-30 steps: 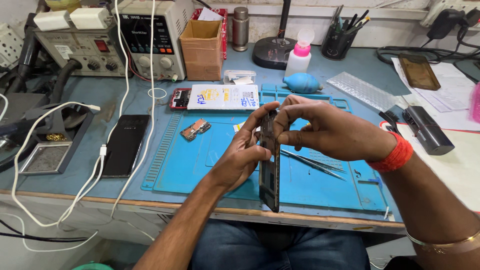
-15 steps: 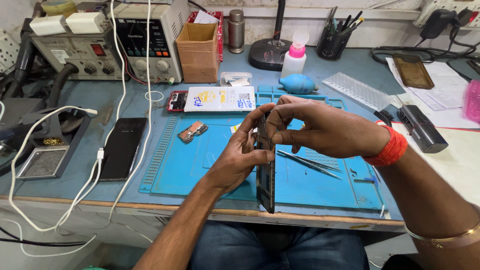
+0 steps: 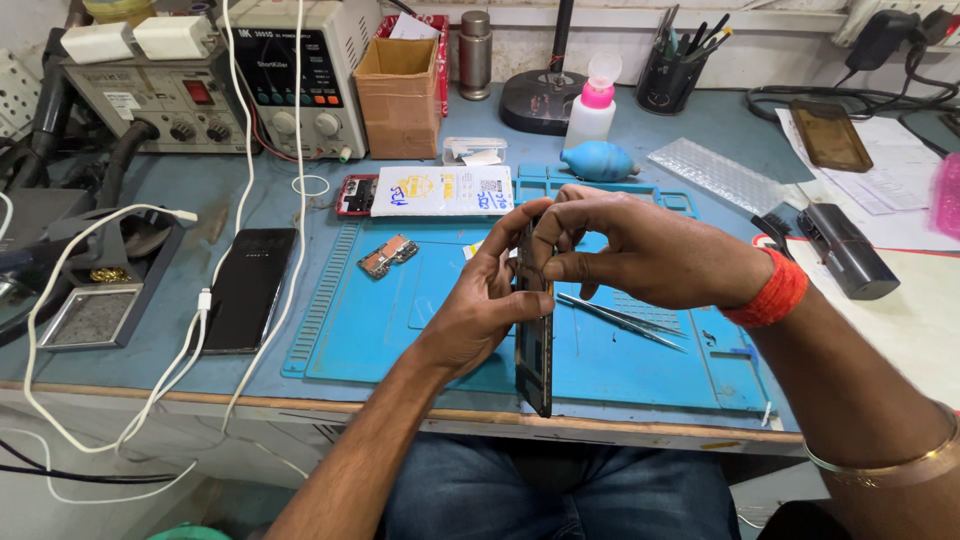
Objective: The person disassembles a smartphone at a repair bench. They pry open the phone's back cover, use tweezers to work inside the chassis, lift out the battery, and handle the exposed motherboard and internal components while separating parts on the work mat.
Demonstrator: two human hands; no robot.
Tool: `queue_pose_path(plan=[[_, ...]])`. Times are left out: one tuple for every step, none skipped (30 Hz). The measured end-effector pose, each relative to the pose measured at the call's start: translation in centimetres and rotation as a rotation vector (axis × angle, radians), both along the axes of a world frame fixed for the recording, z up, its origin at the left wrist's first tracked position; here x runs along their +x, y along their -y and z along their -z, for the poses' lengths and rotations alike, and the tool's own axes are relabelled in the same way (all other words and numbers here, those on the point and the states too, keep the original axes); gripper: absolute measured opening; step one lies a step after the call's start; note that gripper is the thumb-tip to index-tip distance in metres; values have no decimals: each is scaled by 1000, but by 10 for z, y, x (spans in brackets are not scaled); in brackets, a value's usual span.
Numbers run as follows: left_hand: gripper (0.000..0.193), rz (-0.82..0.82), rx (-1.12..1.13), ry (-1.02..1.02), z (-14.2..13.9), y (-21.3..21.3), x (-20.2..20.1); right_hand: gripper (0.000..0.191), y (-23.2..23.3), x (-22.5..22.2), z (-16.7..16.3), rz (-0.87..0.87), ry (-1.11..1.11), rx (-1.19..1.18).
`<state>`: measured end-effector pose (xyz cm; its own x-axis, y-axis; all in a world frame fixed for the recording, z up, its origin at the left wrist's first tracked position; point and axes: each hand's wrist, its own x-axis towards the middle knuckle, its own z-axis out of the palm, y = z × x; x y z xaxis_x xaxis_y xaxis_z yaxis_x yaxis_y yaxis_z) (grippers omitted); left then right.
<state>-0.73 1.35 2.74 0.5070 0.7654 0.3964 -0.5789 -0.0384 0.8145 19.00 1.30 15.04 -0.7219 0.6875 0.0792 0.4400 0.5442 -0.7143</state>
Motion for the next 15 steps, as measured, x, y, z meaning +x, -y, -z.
queue_pose_path(plan=[[93,-5,4,3,0,0,0,13,0,0,1,22,6,-8],[93,-11,9,5,0,0,1,14,-1,0,3,43,11,-15],[94,-18,15,7,1,0,1,14,-2,0,5,64,16,-22],[93,-25,19,13,1,-1,1,13,-3,1,7,21,-51,-27],[92,-32,23,19,2,-1,2,13,-3,2,10,-23,-117,-32],[92,-39,26,26,2,-1,3,13,-3,3,13,-65,-182,-38],[93,-46,15,22,3,0,3,18,-1,4,18,-34,-262,-82],[94,-54,6,19,3,1,3,27,1,5,23,-3,-342,-126],[94,-63,-2,16,3,1,3,37,3,7,28,26,-422,-168],[94,-75,-4,-4,2,0,2,39,5,9,32,68,-474,-174],[95,-86,-9,-25,1,1,1,41,8,11,38,113,-528,-182],[95,-94,-16,-45,2,3,1,44,12,14,44,162,-580,-191],[94,-88,-6,-37,1,4,2,39,15,15,50,220,-608,-190],[94,-83,3,-32,0,5,1,34,18,13,58,279,-638,-189],[93,-76,13,-25,0,6,2,30,20,12,65,339,-666,-188]])
